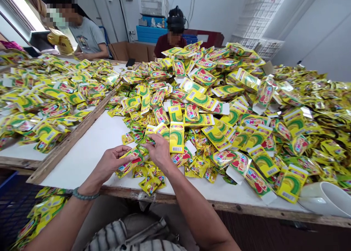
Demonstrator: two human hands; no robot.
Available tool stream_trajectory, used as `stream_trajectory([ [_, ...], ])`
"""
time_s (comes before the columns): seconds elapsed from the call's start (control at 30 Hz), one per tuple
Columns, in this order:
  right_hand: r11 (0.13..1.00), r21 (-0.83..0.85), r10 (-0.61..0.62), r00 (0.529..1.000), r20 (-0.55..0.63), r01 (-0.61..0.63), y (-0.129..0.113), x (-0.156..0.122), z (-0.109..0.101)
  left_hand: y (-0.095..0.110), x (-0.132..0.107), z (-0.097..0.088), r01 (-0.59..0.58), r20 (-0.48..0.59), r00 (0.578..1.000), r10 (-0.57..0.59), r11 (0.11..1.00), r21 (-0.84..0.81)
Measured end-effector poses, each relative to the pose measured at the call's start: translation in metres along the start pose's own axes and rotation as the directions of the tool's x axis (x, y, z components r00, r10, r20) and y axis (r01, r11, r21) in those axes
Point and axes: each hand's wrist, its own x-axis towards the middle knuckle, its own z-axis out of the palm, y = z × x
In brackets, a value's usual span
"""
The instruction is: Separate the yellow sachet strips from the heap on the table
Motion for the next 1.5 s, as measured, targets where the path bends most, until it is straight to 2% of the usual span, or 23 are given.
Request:
stream_trajectory([
  [0.17, 1.000, 0.017, -0.001, 1.000, 0.009, 0.001, 0.004, -0.006, 0.010, 0.002, 0.000, 0.001, -0.032, -0.026, 0.999, 0.035, 0.993, 0.109],
  [0.23, 0.999, 0.043, 0.015, 0.999, 0.051, -0.017, 0.005, -0.008, 0.012, 0.001, 0.000, 0.001, 0.000, -0.023, 1.000, 0.001, 0.998, 0.055],
  [0.3, 0.996, 0.088, 0.019, 0.996, 0.086, -0.027, 0.005, -0.009, 0.010, 0.000, -0.001, 0.000, 0.053, -0.005, 0.999, -0.054, 0.996, -0.073],
  [0.4, 0.983, 0.178, 0.038, 0.996, 0.076, -0.051, 0.003, -0.010, 0.008, -0.001, -0.003, 0.002, 0.105, -0.011, 0.994, -0.110, 0.968, -0.228],
  [0.47, 0.984, 0.171, 0.029, 0.998, 0.064, -0.040, -0.001, -0.011, 0.008, -0.001, -0.004, 0.003, 0.104, -0.025, 0.993, -0.115, 0.954, -0.281],
  [0.57, 0.992, 0.127, -0.012, 0.993, 0.116, -0.003, -0.008, -0.014, 0.011, 0.000, -0.005, 0.007, 0.095, -0.030, 0.993, -0.111, 0.942, -0.323],
  [0.7, 0.984, 0.173, 0.024, 0.990, 0.136, -0.048, -0.015, -0.017, 0.010, 0.001, -0.004, 0.010, 0.080, -0.090, 0.989, -0.119, 0.932, -0.354],
  [0.9, 0.998, 0.023, -0.057, 0.956, 0.288, 0.053, -0.020, -0.021, 0.008, -0.003, -0.001, 0.014, 0.087, -0.088, 0.988, -0.130, 0.922, -0.378],
  [0.97, 0.997, 0.037, -0.080, 0.970, 0.229, 0.073, -0.021, -0.021, 0.009, -0.001, -0.001, 0.014, 0.071, -0.099, 0.988, -0.118, 0.919, -0.388],
  [1.07, 0.993, 0.081, -0.089, 0.992, 0.085, 0.082, -0.021, -0.021, 0.009, 0.001, -0.001, 0.016, 0.019, -0.122, 0.990, -0.066, 0.934, -0.356],
  [1.1, 0.994, 0.080, -0.083, 0.991, 0.104, 0.075, -0.021, -0.022, 0.010, 0.001, -0.001, 0.017, 0.006, -0.124, 0.991, -0.049, 0.944, -0.329],
  [1.2, 0.995, 0.085, -0.077, 0.956, 0.282, 0.055, -0.021, -0.023, 0.011, -0.003, 0.000, 0.016, -0.001, -0.102, 0.995, -0.023, 0.974, -0.227],
  [1.27, 0.990, 0.131, -0.088, 0.953, 0.289, 0.051, -0.020, -0.024, 0.012, 0.000, 0.003, 0.004, 0.028, -0.093, 0.995, -0.042, 0.989, -0.146],
  [1.33, 0.985, 0.159, -0.098, 0.979, 0.181, 0.069, -0.017, -0.023, 0.012, 0.012, 0.008, -0.023, 0.046, -0.178, 0.983, -0.050, 0.999, -0.027],
  [1.37, 0.986, 0.148, -0.100, 0.989, 0.106, 0.084, -0.014, -0.021, 0.011, 0.021, 0.011, -0.041, 0.038, -0.280, 0.960, -0.022, 0.998, 0.055],
  [1.4, 0.989, 0.117, -0.100, 0.994, 0.036, 0.096, -0.011, -0.019, 0.009, 0.032, 0.015, -0.061, 0.010, -0.410, 0.911, 0.050, 0.989, 0.144],
  [1.43, 0.992, 0.070, -0.100, 0.995, -0.022, 0.101, -0.008, -0.017, 0.008, 0.043, 0.019, -0.080, -0.033, -0.565, 0.805, 0.183, 0.964, 0.266],
  [1.47, 0.994, 0.016, -0.103, 0.992, -0.070, 0.104, -0.004, -0.015, 0.006, 0.054, 0.022, -0.097, -0.047, -0.656, 0.669, 0.350, 0.900, 0.433],
  [1.5, 0.993, -0.043, -0.113, 0.988, -0.106, 0.109, -0.001, -0.012, 0.004, 0.063, 0.026, -0.109, -0.004, -0.686, 0.529, 0.499, 0.811, 0.586],
])
